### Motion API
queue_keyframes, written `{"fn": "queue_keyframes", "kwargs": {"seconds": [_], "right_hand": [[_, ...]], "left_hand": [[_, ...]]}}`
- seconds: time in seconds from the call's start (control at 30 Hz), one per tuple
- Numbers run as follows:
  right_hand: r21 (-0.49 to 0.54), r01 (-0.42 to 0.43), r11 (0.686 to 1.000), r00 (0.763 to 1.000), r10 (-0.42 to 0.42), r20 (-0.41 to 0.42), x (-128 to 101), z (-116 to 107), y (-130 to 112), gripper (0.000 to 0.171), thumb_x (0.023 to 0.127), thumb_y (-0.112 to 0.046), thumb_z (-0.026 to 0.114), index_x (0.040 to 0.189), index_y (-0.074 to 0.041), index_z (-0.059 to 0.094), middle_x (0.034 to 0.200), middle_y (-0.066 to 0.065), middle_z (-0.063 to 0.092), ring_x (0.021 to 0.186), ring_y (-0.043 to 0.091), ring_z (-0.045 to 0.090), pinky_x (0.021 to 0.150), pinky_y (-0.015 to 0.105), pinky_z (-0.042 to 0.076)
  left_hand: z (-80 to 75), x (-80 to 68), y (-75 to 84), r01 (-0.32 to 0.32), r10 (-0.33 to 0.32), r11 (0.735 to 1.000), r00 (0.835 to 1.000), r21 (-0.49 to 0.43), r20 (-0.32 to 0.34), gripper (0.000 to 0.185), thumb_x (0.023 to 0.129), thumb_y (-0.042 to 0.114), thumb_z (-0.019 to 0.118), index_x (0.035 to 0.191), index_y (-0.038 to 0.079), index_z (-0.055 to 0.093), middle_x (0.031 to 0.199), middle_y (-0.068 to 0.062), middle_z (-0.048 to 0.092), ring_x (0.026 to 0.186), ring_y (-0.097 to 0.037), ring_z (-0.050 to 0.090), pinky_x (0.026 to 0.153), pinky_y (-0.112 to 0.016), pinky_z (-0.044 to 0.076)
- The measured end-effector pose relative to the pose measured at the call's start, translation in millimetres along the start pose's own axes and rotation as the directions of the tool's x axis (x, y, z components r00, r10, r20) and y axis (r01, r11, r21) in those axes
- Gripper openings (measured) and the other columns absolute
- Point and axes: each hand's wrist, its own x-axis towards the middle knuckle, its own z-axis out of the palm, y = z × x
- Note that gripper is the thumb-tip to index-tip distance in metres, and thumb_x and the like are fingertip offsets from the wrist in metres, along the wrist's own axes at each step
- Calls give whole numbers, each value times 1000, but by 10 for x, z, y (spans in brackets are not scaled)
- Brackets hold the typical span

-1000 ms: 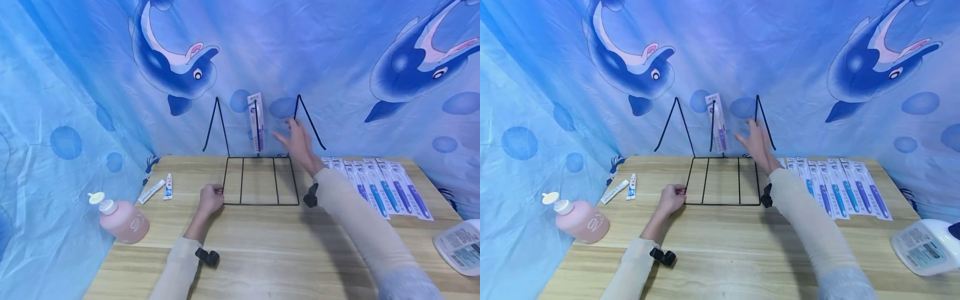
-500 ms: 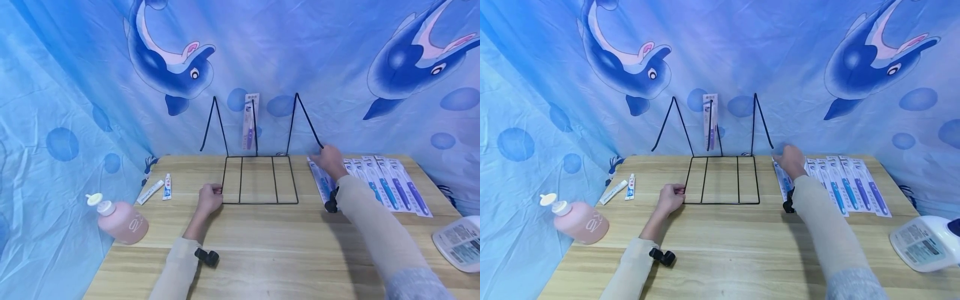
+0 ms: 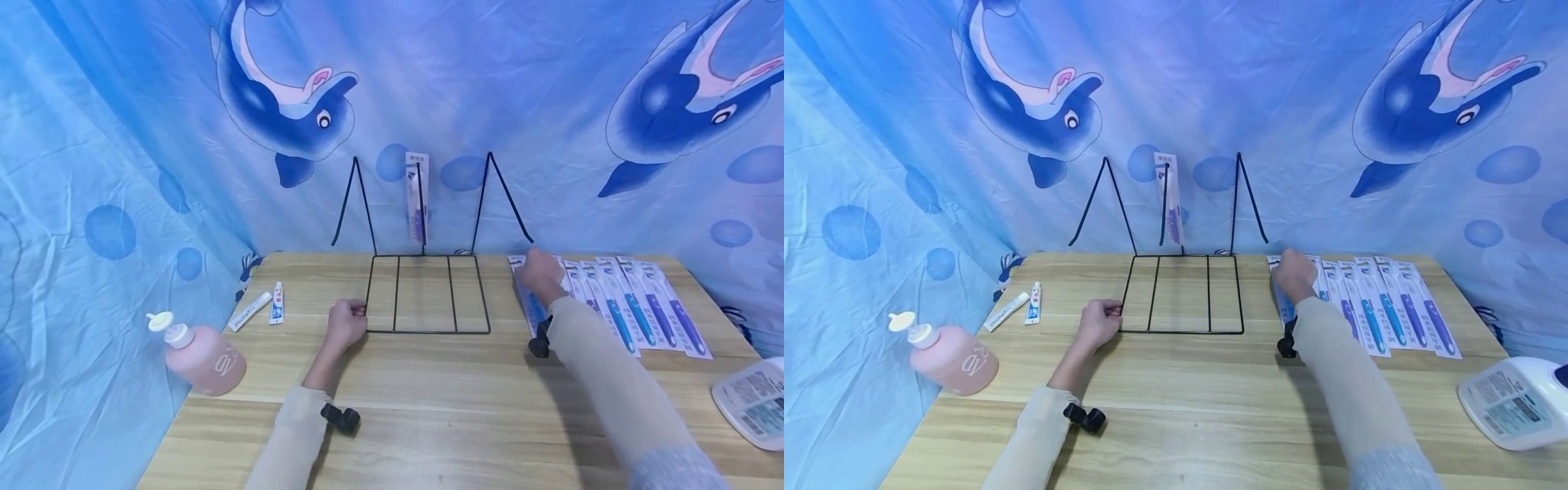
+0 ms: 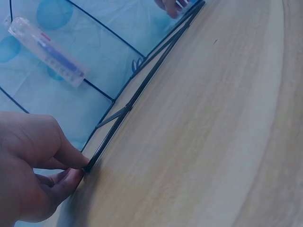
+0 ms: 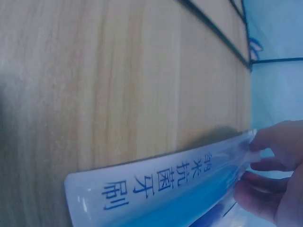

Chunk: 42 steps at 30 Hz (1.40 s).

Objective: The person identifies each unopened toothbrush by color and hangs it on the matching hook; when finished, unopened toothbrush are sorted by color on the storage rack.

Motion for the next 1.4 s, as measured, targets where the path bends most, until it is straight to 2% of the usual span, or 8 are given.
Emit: {"fn": "queue_keyframes", "kwargs": {"seconds": [0.4, 0.53, 0.77, 0.87, 1.03, 1.17, 1.3, 1.4], "right_hand": [[149, 149, 978, 972, -117, -202, -228, -317, -39, 26, 97, -15, 51, 101, 10, 56, 81, 23, 59, 64, 32, 57, 48, 38, 47], [164, 239, 957, 930, -178, -321, -367, -491, -87, 20, 97, -14, 53, 95, 6, 54, 79, 22, 57, 66, 35, 55, 53, 44, 45], [188, 372, 909, 852, -254, -459, -764, -814, -206, 25, 100, -17, 54, 111, 5, 57, 92, 22, 59, 75, 34, 58, 58, 43, 50], [153, 458, 876, 783, -316, -535, -953, -974, -208, 25, 99, -17, 57, 112, 5, 58, 91, 21, 62, 73, 33, 60, 55, 41, 49], [52, 578, 814, 633, -408, -658, -1252, -1238, -171, 24, 95, -11, 64, 111, 6, 62, 88, 20, 66, 71, 33, 66, 54, 38, 51], [5, 633, 774, 556, -450, -699, -1473, -1355, -204, 24, 91, -8, 67, 110, 6, 62, 90, 18, 66, 75, 30, 67, 56, 30, 54], [-24, 699, 715, 480, -493, -726, -1667, -1400, -275, 25, 87, -2, 71, 108, 8, 63, 92, 19, 66, 76, 31, 68, 59, 38, 56], [-44, 732, 680, 440, -521, -732, -1780, -1406, -310, 25, 86, -2, 71, 107, 9, 63, 93, 19, 66, 76, 29, 69, 58, 39, 58]], "left_hand": [[2, -9, 10, 21, -21, 1000, 1000, -7, 20, 44, 77, -13, 57, 120, -9, 65, 100, -17, 67, 93, -28, 62, 86, -37, 56], [-12, -28, 9, 32, -32, 999, 999, -17, 18, 45, 76, -14, 56, 120, -9, 64, 101, -17, 67, 94, -28, 62, 87, -37, 56], [-26, -53, -8, 44, -44, 999, 999, -15, 14, 45, 77, -13, 55, 121, -9, 64, 103, -18, 67, 97, -30, 62, 89, -38, 55], [-8, -53, -18, 33, -33, 999, 999, -16, 11, 45, 77, -14, 55, 120, -9, 64, 102, -18, 67, 96, -30, 62, 88, -37, 56], [42, -47, -5, 8, -8, 1000, 1000, -13, 5, 44, 77, -13, 54, 120, -9, 65, 101, -18, 68, 95, -29, 63, 87, -37, 56], [37, -55, 23, 3, -3, 1000, 1000, -13, 1, 44, 76, -14, 54, 119, -10, 65, 101, -19, 68, 95, -30, 63, 87, -38, 56], [33, -53, 24, 1, -1, 1000, 1000, -12, -2, 44, 76, -14, 54, 118, -10, 65, 101, -19, 68, 95, -30, 63, 86, -37, 56], [37, -49, 27, -1, 1, 1000, 1000, -10, -9, 44, 76, -14, 54, 118, -9, 66, 99, -18, 68, 94, -29, 63, 86, -37, 56]]}}
